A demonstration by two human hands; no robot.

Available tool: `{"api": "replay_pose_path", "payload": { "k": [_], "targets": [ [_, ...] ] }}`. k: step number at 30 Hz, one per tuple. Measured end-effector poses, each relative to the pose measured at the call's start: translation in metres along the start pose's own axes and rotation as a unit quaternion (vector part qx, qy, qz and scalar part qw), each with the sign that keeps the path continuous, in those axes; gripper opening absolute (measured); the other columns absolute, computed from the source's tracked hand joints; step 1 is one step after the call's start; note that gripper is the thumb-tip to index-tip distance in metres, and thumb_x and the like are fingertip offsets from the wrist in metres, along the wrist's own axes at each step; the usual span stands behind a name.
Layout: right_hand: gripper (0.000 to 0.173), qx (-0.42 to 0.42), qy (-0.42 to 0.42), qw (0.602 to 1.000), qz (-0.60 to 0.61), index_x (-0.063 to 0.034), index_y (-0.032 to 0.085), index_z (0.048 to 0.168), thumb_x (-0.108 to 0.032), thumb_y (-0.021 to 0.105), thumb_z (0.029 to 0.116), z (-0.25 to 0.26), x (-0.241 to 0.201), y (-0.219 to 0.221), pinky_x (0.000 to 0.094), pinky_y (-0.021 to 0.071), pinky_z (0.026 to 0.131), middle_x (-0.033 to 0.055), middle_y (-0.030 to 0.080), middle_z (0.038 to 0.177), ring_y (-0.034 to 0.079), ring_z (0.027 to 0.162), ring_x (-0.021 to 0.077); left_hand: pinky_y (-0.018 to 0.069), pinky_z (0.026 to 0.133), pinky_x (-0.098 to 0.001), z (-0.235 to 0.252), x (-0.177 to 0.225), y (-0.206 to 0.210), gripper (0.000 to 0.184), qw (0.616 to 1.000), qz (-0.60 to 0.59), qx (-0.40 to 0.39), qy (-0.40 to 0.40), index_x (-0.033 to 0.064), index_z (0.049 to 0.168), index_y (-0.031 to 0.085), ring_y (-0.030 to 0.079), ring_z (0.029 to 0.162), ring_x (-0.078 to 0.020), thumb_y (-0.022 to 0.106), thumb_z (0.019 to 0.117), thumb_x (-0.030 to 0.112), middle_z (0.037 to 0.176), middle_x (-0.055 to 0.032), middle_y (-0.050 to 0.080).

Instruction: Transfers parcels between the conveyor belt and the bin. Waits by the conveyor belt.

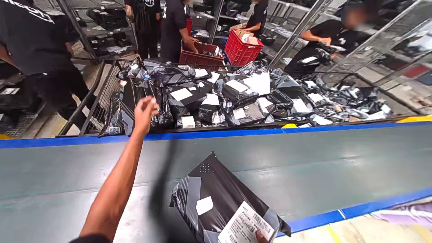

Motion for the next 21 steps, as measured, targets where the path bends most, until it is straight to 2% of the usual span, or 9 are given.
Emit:
{"api": "replay_pose_path", "payload": {
  "k": [3,6,8,11,13,15,17,19,21],
  "targets": [
    [0.038,-0.013,-0.035,0.999,-0.002,-0.0064,0.048,0.135,-0.024,0.053,0.102,0.021,-0.037,0.015,0.0327,0.0622,0.085,-0.0001,0.071,0.104,0.071,0.093,0.0073,0.063,0.078,-0.045,-0.125,-0.061,-0.041,0.036,0.999,-0.009,-0.009,-0.048,-0.0033,0.127,0.058,0.073,0.084,-0.026,0.054,0.1048,0.025,0.104,-0.015,0.071],
    [0.028,-0.027,-0.048,0.998,0.041,-0.013,0.055,0.126,-0.026,0.04,0.1071,0.048,-0.097,0.075,0.0299,0.0641,0.078,-0.0038,0.075,0.099,0.073,0.089,0.0059,0.0633,0.071,-0.0388,-0.24,-0.093,-0.096,0.033,0.992,0.006,0.045,-0.121,-0.0013,0.119,0.064,0.073,0.077,-0.0225,0.054,0.1036,0.026,0.095,-0.012,0.074],
    [0.03,-0.056,-0.085,0.989,0.109,-0.014,0.052,0.131,-0.027,0.038,0.1074,0.082,-0.135,0.127,0.0323,0.0642,0.079,-0.0006,0.073,0.106,0.073,0.094,0.0095,0.0636,0.068,-0.0373,-0.304,-0.098,-0.134,0.032,0.981,0.014,0.097,-0.169,-0.0002,0.118,0.065,0.073,0.076,-0.0225,0.054,0.103,0.026,0.096,-0.0121,0.075],
    [0.038,-0.069,-0.13,0.971,0.19,-0.0076,0.053,0.133,-0.033,0.045,0.1071,0.145,-0.187,0.216,0.0471,0.0608,0.088,0.0113,0.069,0.114,0.07,0.104,0.0229,0.0632,0.066,-0.0361,-0.373,-0.089,-0.184,0.031,0.956,0.017,0.188,-0.224,0.0027,0.12,0.063,0.073,0.076,-0.0199,0.051,0.105,0.027,0.098,-0.0091,0.075],
    [0.056,0.014,-0.155,0.965,0.209,-0.0012,0.052,0.136,-0.04,0.065,0.0979,0.189,-0.212,0.28,0.0512,0.062,0.084,0.0182,0.069,0.113,0.071,0.101,0.0292,0.0632,0.066,-0.0365,-0.403,-0.079,-0.208,0.03,0.944,0.01,0.228,-0.237,0.0047,0.122,0.061,0.073,0.076,-0.0193,0.049,0.1066,0.028,0.099,-0.0076,0.074],
    [0.098,0.081,-0.173,0.965,0.178,-0.0018,0.031,0.152,-0.051,0.081,0.0831,0.229,-0.234,0.346,0.0491,0.0598,0.09,0.0222,0.06,0.129,0.065,0.113,0.0306,0.0634,0.067,-0.0373,-0.421,-0.07,-0.222,0.031,0.94,0.004,0.249,-0.234,0.0049,0.123,0.06,0.073,0.076,-0.02,0.047,0.1079,0.028,0.099,-0.0075,0.074],
    [0.127,0.082,-0.163,0.979,0.087,-0.0064,0.014,0.161,-0.066,0.083,0.0727,0.265,-0.249,0.407,0.0502,0.054,0.101,0.0254,0.046,0.147,0.054,0.13,0.0335,0.0636,0.067,-0.0375,-0.434,-0.061,-0.224,0.031,0.937,0.002,0.262,-0.23,0.0047,0.122,0.06,0.074,0.076,-0.0202,0.046,0.1082,0.029,0.099,-0.0074,0.074],
    [0.141,0.043,-0.123,0.991,-0.041,-0.009,0.005,0.164,-0.072,0.084,0.0649,0.292,-0.244,0.449,0.0591,0.0488,0.102,0.0312,0.029,0.157,0.041,0.138,0.0434,0.0637,0.067,-0.0373,-0.443,-0.056,-0.22,0.03,0.937,0.004,0.265,-0.225,0.0044,0.121,0.06,0.074,0.076,-0.0203,0.046,0.1082,0.027,0.099,-0.008,0.074],
    [0.135,-0.018,-0.11,0.984,-0.138,-0.0079,0.013,0.163,-0.062,0.088,0.0655,0.296,-0.223,0.471,0.0624,0.0469,0.102,0.0332,0.025,0.159,0.037,0.139,0.0485,0.0635,0.068,-0.0373,-0.45,-0.059,-0.211,0.029,0.939,0.004,0.261,-0.222,0.0034,0.122,0.059,0.074,0.078,-0.0205,0.046,0.1081,0.026,0.101,-0.0091,0.074]
  ]
}}
Point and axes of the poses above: each hand's wrist, its own z-axis towards the middle knuckle, its own y-axis out of the palm, x = y × z, the point moved 5 cm from there along z, towards the middle knuckle
